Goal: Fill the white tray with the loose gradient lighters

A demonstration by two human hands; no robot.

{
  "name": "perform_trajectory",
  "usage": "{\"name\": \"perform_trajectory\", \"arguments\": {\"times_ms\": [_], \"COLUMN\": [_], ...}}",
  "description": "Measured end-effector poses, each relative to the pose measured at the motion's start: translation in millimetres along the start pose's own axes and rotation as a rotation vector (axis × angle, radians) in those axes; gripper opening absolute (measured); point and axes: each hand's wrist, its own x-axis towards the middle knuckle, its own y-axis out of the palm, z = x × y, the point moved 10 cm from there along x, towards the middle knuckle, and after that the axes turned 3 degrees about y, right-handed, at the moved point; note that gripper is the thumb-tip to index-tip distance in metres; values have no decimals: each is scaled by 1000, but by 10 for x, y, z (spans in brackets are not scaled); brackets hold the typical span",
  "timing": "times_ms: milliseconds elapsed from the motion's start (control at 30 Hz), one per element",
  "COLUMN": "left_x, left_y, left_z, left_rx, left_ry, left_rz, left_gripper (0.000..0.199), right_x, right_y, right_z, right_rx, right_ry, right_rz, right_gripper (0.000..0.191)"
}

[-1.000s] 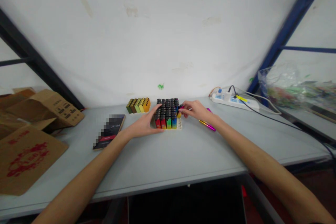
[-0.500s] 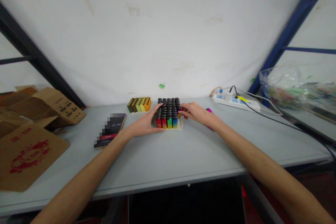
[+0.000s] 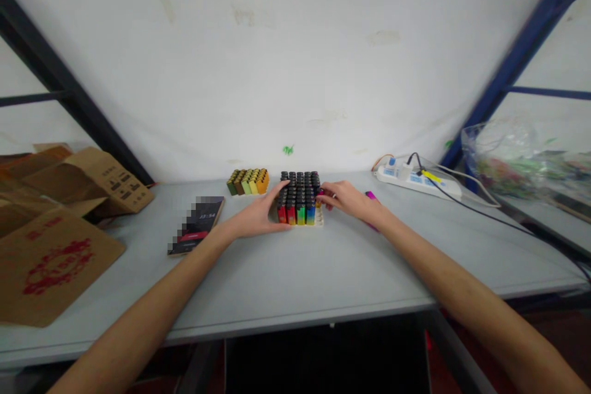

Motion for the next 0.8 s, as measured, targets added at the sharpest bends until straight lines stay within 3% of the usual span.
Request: {"name": "perform_trajectory", "arguments": {"times_ms": [400,500,667,800], "left_x": [-1,0,-6,-8], "left_y": [3,7,18,27], "left_z": [13,23,55,63], "left_rx": [0,5,7,2], "left_ry": [18,10,-18,-14], "left_rz": [-19,-9,9,9], "left_gripper": [110,111,113,113], "right_x": [42,12,-103,-260], "right_y": [61,20,-223,-455], "right_z": [-20,-56,-390,-846], "right_rx": [-162,-207,-309,-434], "right_ry": [72,79,183,399], "right_rz": [11,26,80,134], "right_gripper": [16,22,36,33]}}
